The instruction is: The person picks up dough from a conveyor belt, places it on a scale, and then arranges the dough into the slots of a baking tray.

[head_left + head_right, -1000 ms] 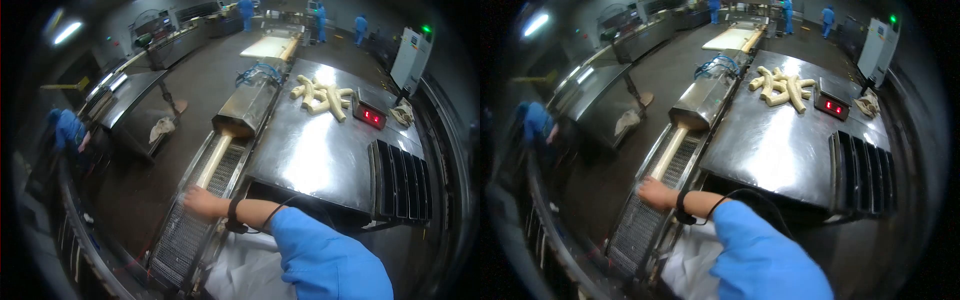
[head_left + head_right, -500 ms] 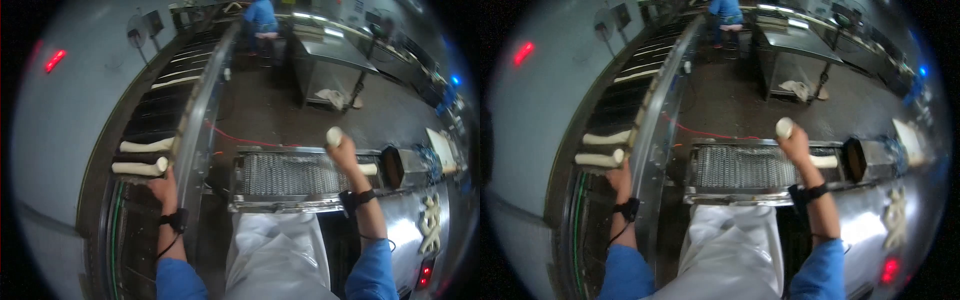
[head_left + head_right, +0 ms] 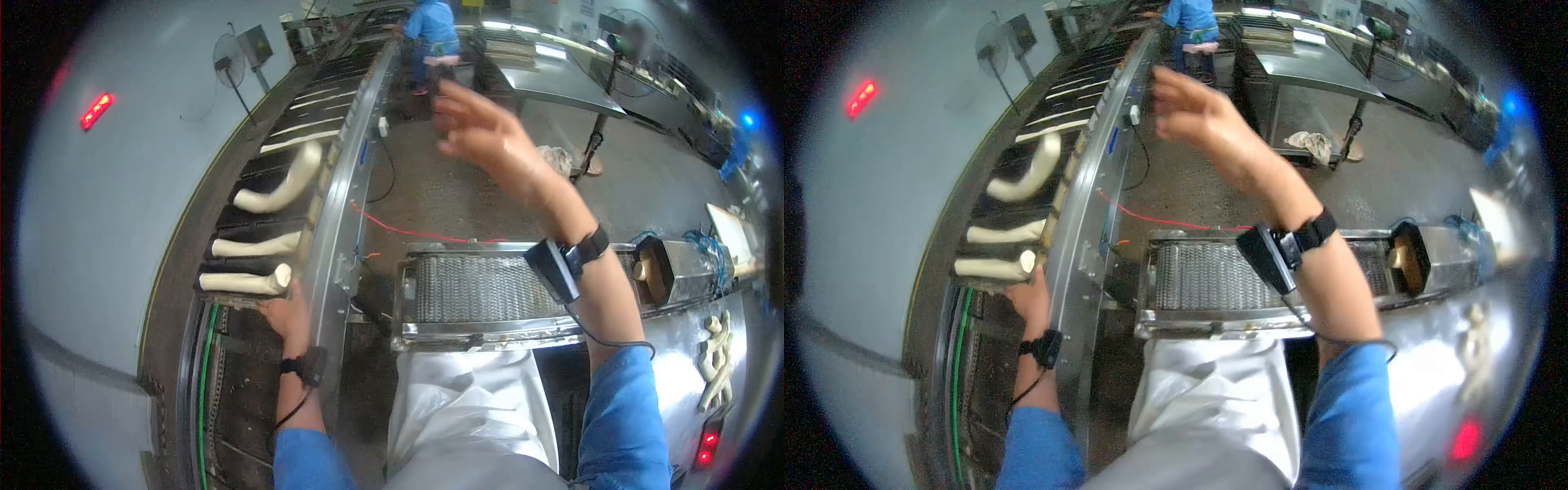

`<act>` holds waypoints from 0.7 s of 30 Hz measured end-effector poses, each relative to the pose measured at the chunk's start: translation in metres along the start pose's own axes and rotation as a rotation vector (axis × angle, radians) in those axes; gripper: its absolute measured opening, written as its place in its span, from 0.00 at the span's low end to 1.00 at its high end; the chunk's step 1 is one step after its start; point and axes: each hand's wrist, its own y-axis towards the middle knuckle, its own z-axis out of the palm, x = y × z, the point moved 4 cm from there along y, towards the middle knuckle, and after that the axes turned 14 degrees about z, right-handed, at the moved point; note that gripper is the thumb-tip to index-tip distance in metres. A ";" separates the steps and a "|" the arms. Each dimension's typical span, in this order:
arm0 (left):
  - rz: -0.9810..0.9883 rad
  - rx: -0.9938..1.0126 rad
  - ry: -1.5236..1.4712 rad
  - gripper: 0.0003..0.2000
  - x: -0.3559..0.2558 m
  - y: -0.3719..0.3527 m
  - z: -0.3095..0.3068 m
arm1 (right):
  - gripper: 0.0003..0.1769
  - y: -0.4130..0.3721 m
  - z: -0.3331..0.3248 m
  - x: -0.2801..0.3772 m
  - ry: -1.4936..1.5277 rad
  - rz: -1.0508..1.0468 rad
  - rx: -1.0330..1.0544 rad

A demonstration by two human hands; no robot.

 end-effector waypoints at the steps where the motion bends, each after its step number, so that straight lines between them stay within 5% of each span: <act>1: -0.001 -0.003 0.004 0.55 0.002 0.001 0.000 | 0.42 -0.011 -0.016 -0.026 -0.144 0.069 -0.104; 5: -0.026 0.016 -0.056 0.55 0.003 0.001 0.001 | 0.31 -0.094 -0.113 -0.177 -0.626 0.413 -0.493; 6: -0.025 0.028 -0.048 0.54 0.000 0.000 -0.001 | 0.34 -0.129 -0.132 -0.198 -0.988 0.407 -0.551; 7: -0.009 0.028 -0.050 0.54 0.007 -0.001 0.003 | 0.37 -0.165 -0.147 -0.218 -1.032 0.565 -0.666; 9: 0.055 -0.020 -0.004 0.53 0.019 0.006 0.015 | 0.39 -0.228 -0.186 -0.261 -1.507 0.482 -0.813; 13: 0.047 0.025 0.051 0.48 0.015 0.009 0.005 | 0.39 -0.295 -0.204 -0.240 -1.359 0.681 -1.348; 21: 0.054 -0.064 0.074 0.45 0.007 0.005 0.000 | 0.35 -0.303 -0.218 -0.234 -1.514 0.791 -1.170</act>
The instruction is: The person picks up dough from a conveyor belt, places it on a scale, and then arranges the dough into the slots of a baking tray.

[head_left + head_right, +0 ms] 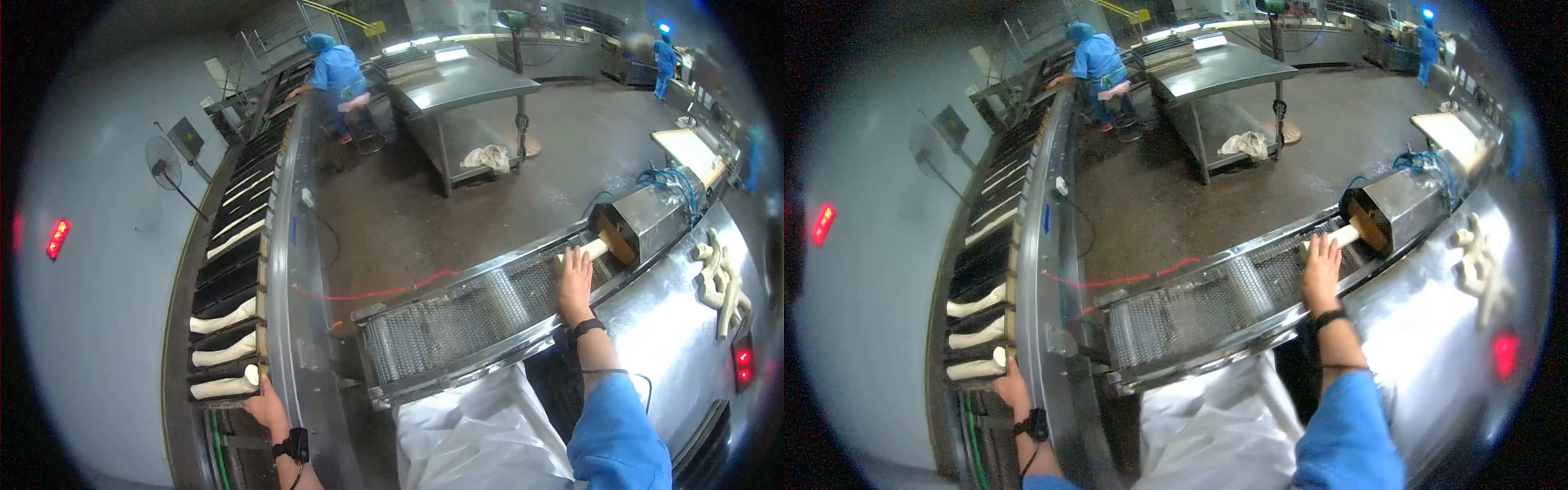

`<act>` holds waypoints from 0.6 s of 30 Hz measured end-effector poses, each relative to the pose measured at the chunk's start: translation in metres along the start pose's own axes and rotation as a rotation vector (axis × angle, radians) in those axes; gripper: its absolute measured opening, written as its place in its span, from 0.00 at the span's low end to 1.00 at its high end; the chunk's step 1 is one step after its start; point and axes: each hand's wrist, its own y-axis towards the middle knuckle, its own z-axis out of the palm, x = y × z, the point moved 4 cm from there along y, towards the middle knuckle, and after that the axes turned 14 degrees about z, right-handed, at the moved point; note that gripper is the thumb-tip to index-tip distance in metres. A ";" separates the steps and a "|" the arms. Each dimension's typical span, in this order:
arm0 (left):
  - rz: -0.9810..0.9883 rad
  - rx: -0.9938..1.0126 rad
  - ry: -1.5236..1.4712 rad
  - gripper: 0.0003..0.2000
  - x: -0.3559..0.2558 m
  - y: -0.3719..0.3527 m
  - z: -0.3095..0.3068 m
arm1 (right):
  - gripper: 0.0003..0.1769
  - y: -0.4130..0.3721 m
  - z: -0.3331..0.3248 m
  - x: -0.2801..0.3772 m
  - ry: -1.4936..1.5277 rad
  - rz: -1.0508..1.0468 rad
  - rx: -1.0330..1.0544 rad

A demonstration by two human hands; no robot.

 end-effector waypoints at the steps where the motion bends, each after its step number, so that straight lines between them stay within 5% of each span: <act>1: -0.005 -0.008 0.002 0.45 0.000 0.000 -0.002 | 0.29 0.003 0.009 0.002 0.055 -0.071 -0.084; 8: -0.046 0.068 0.011 0.49 0.009 0.003 0.006 | 0.17 -0.006 -0.012 0.036 0.003 -0.580 0.261; 14: -0.070 0.054 -0.024 0.48 -0.010 -0.004 -0.007 | 0.10 -0.005 -0.025 0.020 -0.200 -0.415 0.165; 18: 0.012 0.027 0.009 0.56 0.005 0.000 0.006 | 0.14 0.023 -0.013 0.036 -0.007 -0.218 0.341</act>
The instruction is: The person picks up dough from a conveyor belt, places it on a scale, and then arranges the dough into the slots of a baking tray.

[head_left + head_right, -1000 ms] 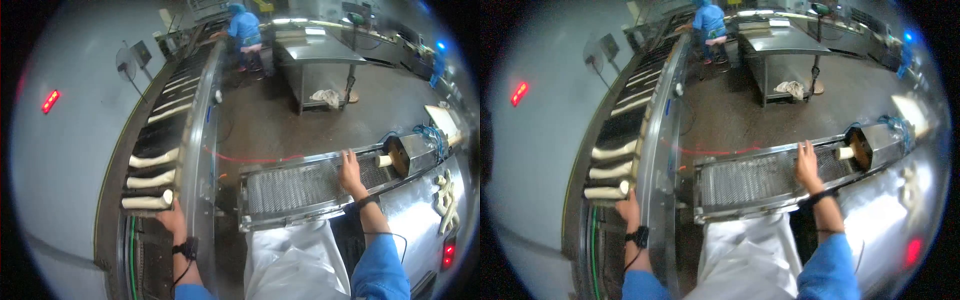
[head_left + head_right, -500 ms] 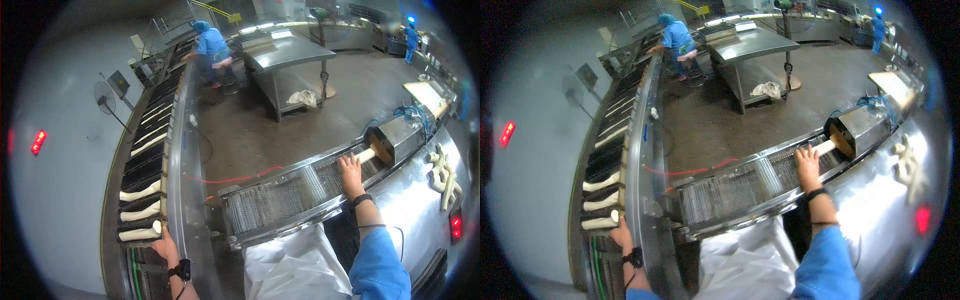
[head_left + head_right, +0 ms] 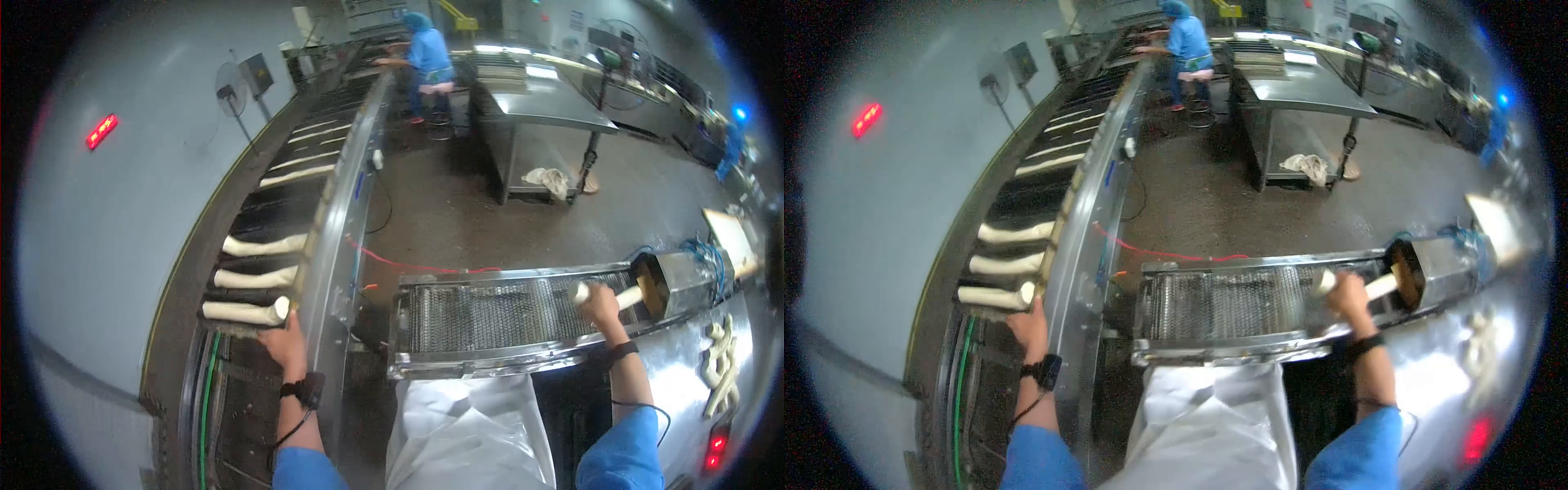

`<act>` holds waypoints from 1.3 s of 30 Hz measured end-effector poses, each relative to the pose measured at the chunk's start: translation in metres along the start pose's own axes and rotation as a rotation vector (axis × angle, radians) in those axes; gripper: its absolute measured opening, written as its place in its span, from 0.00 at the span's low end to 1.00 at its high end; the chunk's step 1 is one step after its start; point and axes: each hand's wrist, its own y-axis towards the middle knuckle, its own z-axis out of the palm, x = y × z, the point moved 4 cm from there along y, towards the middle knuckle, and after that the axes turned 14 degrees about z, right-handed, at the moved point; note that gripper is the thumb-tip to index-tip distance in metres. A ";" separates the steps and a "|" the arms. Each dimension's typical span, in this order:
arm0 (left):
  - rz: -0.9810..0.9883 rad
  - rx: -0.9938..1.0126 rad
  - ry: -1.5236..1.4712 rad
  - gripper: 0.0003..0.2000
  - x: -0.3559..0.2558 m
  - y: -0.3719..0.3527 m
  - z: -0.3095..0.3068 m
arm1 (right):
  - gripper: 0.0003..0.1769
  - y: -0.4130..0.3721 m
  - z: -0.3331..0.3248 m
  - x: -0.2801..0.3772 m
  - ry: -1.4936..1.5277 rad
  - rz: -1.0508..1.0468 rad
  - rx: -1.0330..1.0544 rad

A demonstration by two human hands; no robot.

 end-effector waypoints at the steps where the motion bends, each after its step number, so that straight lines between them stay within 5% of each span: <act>1: -0.048 0.039 -0.045 0.56 0.003 0.000 -0.002 | 0.15 0.012 -0.017 0.012 0.169 0.001 -0.041; 4: -0.044 0.048 -0.057 0.55 -0.007 -0.001 -0.007 | 0.20 0.051 -0.080 0.054 0.954 -0.029 0.142; 6: -0.109 0.097 -0.128 0.53 -0.012 -0.004 -0.013 | 0.24 0.024 -0.165 0.122 1.176 -0.032 0.206; 10: -0.091 0.092 -0.154 0.54 -0.007 -0.004 -0.014 | 0.39 -0.014 -0.258 0.252 1.694 -0.817 0.707; 12: -0.082 0.058 -0.134 0.54 -0.012 -0.005 -0.017 | 0.44 -0.048 -0.285 0.305 1.746 -0.988 0.823; 14: -0.084 0.048 -0.150 0.55 -0.013 -0.006 -0.020 | 0.45 -0.063 -0.297 0.332 1.669 -1.075 0.706; 18: -0.092 0.024 -0.176 0.55 -0.011 -0.005 -0.015 | 0.45 -0.057 -0.271 0.328 1.600 -0.914 0.626; 21: -0.116 -0.027 -0.157 0.53 -0.003 -0.003 -0.006 | 0.43 -0.050 -0.206 0.271 1.362 -0.601 0.520; 24: -0.100 -0.031 -0.163 0.51 -0.005 -0.004 -0.010 | 0.38 -0.035 -0.109 0.172 0.914 -0.389 0.245; 25: -0.092 -0.028 -0.162 0.51 -0.006 -0.005 -0.015 | 0.36 -0.026 -0.068 0.128 0.652 -0.452 0.005; 28: -0.118 0.065 -0.244 0.54 -0.013 -0.005 -0.021 | 0.33 -0.018 0.029 -0.001 0.217 -0.125 -0.201; 33: -0.047 -0.016 -0.216 0.52 -0.015 -0.011 -0.029 | 0.34 -0.050 0.039 -0.084 -0.034 0.359 -0.193; 39: -0.185 -0.148 -0.606 0.46 0.019 -0.022 -0.046 | 0.34 -0.034 0.026 -0.083 -0.040 0.415 -0.254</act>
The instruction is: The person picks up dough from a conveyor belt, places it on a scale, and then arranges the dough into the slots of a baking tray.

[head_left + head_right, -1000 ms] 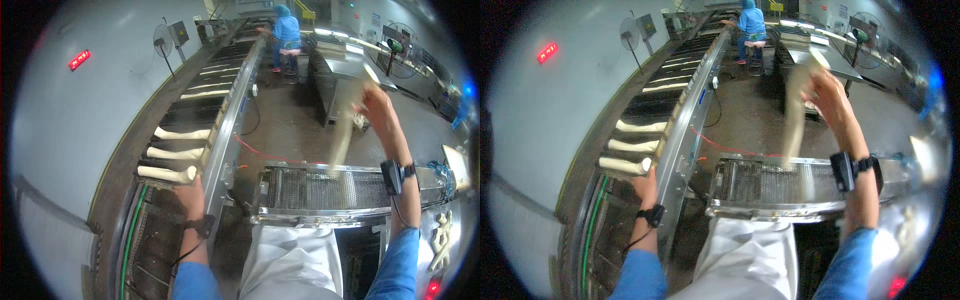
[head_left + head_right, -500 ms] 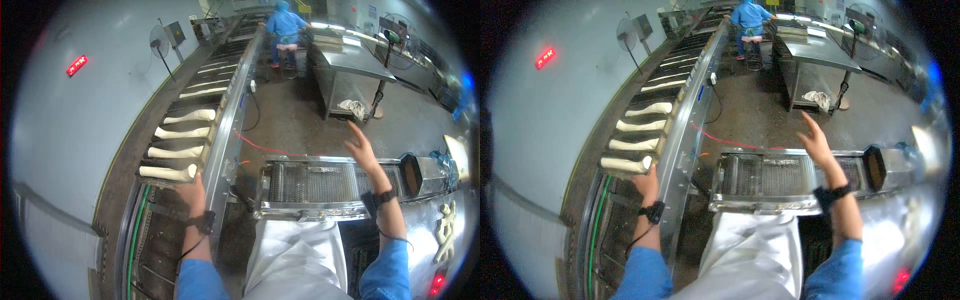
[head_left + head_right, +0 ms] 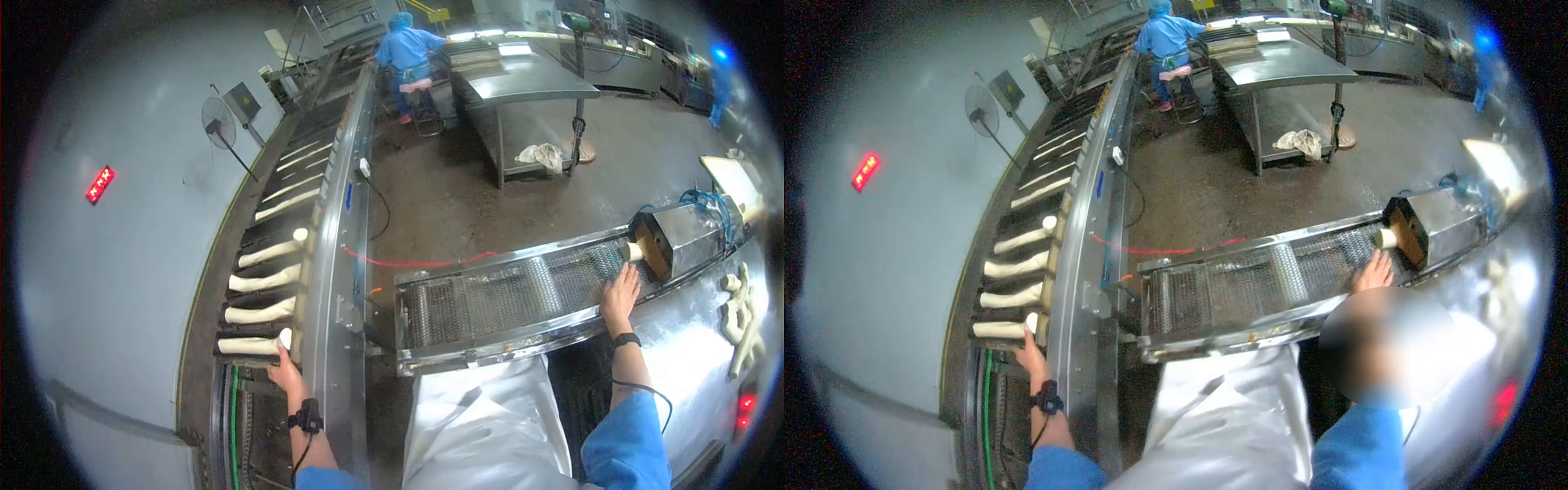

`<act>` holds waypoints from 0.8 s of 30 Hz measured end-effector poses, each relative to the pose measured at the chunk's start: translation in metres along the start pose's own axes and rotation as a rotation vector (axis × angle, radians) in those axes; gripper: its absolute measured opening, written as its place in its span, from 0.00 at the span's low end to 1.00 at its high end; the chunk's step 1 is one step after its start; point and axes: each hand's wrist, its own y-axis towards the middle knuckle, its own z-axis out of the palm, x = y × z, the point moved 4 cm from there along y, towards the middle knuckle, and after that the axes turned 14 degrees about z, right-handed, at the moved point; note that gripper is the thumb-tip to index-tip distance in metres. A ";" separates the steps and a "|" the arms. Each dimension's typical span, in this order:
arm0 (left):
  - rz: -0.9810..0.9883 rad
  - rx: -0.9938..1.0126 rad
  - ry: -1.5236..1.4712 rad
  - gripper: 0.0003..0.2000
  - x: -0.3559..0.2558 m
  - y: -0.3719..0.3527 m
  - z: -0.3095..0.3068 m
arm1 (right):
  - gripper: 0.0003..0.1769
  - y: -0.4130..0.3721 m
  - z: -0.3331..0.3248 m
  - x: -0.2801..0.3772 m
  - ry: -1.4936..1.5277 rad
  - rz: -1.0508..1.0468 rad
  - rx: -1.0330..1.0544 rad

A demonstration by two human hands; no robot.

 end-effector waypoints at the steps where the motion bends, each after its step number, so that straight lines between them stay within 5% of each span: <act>1: -0.023 -0.050 0.005 0.46 -0.001 -0.002 -0.006 | 0.34 0.005 -0.002 0.003 0.011 -0.017 -0.046; 9: -0.142 -0.205 -0.427 0.40 -0.011 -0.020 -0.046 | 0.39 0.027 -0.031 0.032 -0.019 -0.162 0.028; 11: 0.095 -0.237 -0.119 0.36 -0.032 -0.026 -0.062 | 0.39 0.034 -0.021 0.032 -0.021 -0.201 0.010; 13: 0.423 -0.379 0.568 0.34 -0.075 -0.041 -0.072 | 0.39 0.039 -0.024 0.037 -0.042 -0.283 -0.011; 15: 0.696 -0.255 0.441 0.32 -0.116 -0.049 -0.069 | 0.35 0.048 -0.027 0.042 -0.131 -0.348 0.032; 18: 0.705 -0.028 0.459 0.32 -0.157 -0.054 -0.051 | 0.27 0.070 -0.015 0.044 -0.225 -0.449 0.180; 24: 0.792 0.058 0.430 0.29 -0.222 -0.048 -0.031 | 0.19 0.121 -0.017 0.038 -0.271 -0.474 0.232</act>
